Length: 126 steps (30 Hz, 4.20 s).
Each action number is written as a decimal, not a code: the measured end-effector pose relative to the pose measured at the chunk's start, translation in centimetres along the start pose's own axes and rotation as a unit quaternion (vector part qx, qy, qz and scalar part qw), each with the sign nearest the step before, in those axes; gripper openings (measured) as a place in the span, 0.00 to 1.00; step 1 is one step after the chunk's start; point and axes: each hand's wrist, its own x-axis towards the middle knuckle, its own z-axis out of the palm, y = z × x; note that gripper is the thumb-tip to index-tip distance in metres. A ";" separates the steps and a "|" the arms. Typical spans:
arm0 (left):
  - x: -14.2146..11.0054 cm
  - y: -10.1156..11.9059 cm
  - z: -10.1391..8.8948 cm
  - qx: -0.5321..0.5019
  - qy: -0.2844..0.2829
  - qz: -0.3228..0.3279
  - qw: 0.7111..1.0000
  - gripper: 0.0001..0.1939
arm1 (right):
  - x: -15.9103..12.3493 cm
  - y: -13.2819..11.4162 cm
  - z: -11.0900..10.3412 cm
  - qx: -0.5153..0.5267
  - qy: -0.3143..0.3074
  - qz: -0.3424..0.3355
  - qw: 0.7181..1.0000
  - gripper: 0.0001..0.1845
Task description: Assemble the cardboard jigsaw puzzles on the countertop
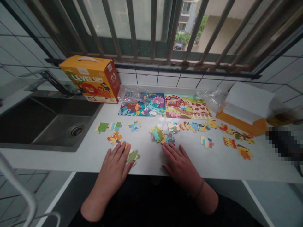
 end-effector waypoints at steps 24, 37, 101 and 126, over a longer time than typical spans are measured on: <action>6.2 8.7 1.3 -0.098 -0.080 0.186 0.974 0.36 | -3.0 7.3 -1.4 -0.102 0.105 0.193 0.970 0.32; 0.6 3.5 -0.1 -0.047 -0.017 0.160 0.986 0.30 | -1.5 -0.3 -0.3 0.019 -0.027 -0.037 0.999 0.41; 9.1 10.0 2.8 -0.162 -0.055 0.214 0.962 0.25 | -1.9 7.9 -2.2 0.040 0.010 0.013 0.999 0.28; 8.9 10.8 1.3 -0.228 -0.057 0.206 0.950 0.23 | 9.0 8.2 -3.3 0.086 0.101 0.054 0.990 0.23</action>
